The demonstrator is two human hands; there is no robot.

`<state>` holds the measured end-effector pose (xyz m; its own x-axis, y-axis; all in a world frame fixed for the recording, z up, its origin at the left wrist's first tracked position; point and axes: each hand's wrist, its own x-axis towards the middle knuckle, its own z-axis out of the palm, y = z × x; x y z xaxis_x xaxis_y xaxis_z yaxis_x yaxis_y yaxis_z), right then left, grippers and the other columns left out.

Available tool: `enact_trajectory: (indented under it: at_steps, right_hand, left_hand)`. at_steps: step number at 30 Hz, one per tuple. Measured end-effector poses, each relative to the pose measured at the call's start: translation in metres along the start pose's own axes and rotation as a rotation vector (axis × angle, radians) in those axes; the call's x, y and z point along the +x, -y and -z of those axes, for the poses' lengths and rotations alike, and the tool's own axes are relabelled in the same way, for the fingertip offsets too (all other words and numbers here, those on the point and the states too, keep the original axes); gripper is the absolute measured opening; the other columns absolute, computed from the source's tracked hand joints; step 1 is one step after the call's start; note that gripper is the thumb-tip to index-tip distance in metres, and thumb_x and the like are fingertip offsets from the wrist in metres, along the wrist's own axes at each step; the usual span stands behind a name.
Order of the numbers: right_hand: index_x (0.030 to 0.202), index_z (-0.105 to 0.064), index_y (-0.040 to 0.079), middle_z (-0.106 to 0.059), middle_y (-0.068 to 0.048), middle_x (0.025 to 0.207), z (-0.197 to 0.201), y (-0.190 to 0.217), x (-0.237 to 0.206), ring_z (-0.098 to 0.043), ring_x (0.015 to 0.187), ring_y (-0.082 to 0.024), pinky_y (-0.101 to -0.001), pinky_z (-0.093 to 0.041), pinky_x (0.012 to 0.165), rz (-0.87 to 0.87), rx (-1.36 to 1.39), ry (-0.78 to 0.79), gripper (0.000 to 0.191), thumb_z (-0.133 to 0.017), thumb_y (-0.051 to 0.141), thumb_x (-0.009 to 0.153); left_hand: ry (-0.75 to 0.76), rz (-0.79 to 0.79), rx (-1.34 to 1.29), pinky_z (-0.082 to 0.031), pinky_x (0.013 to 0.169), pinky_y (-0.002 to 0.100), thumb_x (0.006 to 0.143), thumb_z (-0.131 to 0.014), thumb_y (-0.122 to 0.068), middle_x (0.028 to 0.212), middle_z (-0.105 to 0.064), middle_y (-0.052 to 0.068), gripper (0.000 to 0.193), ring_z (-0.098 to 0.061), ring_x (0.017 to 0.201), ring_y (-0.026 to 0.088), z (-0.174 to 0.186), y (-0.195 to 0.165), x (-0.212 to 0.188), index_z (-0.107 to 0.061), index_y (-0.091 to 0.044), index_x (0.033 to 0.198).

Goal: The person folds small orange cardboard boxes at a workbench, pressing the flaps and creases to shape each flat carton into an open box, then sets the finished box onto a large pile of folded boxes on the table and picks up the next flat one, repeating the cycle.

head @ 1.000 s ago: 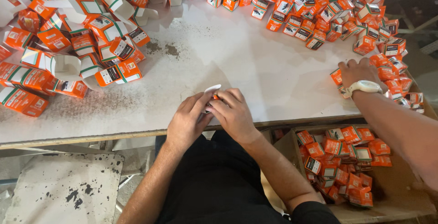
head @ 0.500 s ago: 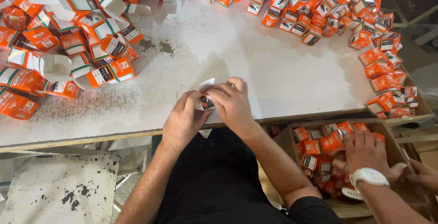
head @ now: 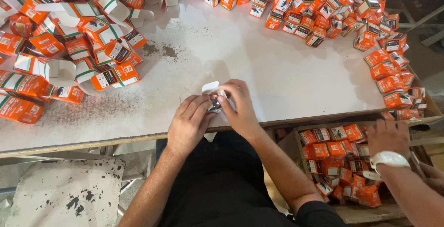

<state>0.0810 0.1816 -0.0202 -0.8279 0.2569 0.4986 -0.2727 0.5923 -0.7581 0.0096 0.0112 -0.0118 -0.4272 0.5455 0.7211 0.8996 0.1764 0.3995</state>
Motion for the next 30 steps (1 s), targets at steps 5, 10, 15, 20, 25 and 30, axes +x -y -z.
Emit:
enact_trajectory:
  at_steps: [5, 10, 15, 20, 25, 30]
  right_hand:
    - [0.139, -0.063, 0.002, -0.048, -0.012, 0.147, 0.013, 0.003, -0.016, -0.060, 0.124, -0.024, -0.0366, -0.055, 0.102, 0.137, -0.103, 0.041, 0.039, -0.070, 0.006, 0.101]
    - [0.138, -0.065, 0.004, -0.047, -0.013, 0.149, 0.013, 0.002, -0.019, -0.058, 0.118, -0.024, -0.0332, -0.055, 0.094, 0.195, -0.174, 0.101, 0.036, -0.067, 0.005, 0.102]
    - [0.128, -0.070, 0.005, -0.053, -0.014, 0.142, 0.010, 0.000, -0.012, -0.058, 0.112, -0.021, -0.0338, -0.055, 0.094, 0.103, -0.095, 0.101, 0.026, -0.066, 0.005, 0.102]
    - [0.111, -0.071, 0.000, -0.067, -0.007, 0.116, 0.003, -0.005, 0.000, -0.067, 0.095, -0.017, -0.0293, -0.056, 0.081, -0.092, -0.005, 0.132, 0.014, -0.066, 0.003, 0.098]
    - [0.131, -0.058, 0.005, -0.066, -0.008, 0.103, 0.002, -0.002, 0.003, -0.062, 0.087, -0.021, -0.0309, -0.053, 0.082, -0.269, 0.119, 0.113, 0.037, -0.070, 0.001, 0.096]
    - [0.128, -0.068, 0.006, -0.063, -0.013, 0.134, 0.024, 0.005, 0.001, -0.065, 0.120, -0.030, -0.0351, -0.055, 0.098, 0.193, -0.022, 0.251, 0.034, -0.072, 0.003, 0.094]
  left_hand:
    - [-0.002, 0.034, -0.058, -0.058, 0.096, 0.040, 0.081, -0.081, -0.007, 0.124, -0.066, 0.009, 0.036, -0.066, 0.117, 0.032, -0.004, 0.001, -0.006, -0.065, -0.003, 0.113]
    - [0.021, 0.146, -0.056, -0.060, 0.084, 0.039, 0.084, -0.082, -0.009, 0.127, -0.062, 0.010, 0.036, -0.068, 0.109, 0.031, -0.006, -0.002, -0.010, -0.066, -0.006, 0.116]
    - [0.053, 0.176, -0.079, -0.061, 0.078, 0.039, 0.086, -0.083, -0.011, 0.127, -0.060, 0.010, 0.032, -0.070, 0.103, 0.029, -0.007, 0.000, -0.009, -0.069, -0.008, 0.114]
    - [0.038, 0.186, -0.194, -0.063, 0.077, 0.037, 0.082, -0.081, -0.006, 0.136, -0.057, 0.017, 0.031, -0.071, 0.104, 0.031, -0.007, 0.006, -0.009, -0.067, -0.005, 0.111]
    - [0.066, 0.255, -0.252, -0.063, 0.074, 0.036, 0.083, -0.082, -0.005, 0.135, -0.064, 0.013, 0.031, -0.074, 0.099, 0.030, -0.010, 0.010, -0.011, -0.060, -0.004, 0.105]
    - [0.091, 0.315, -0.228, -0.061, 0.072, 0.039, 0.084, -0.079, 0.000, 0.135, -0.068, 0.012, 0.035, -0.074, 0.097, 0.032, -0.014, 0.012, -0.014, -0.050, -0.005, 0.104]
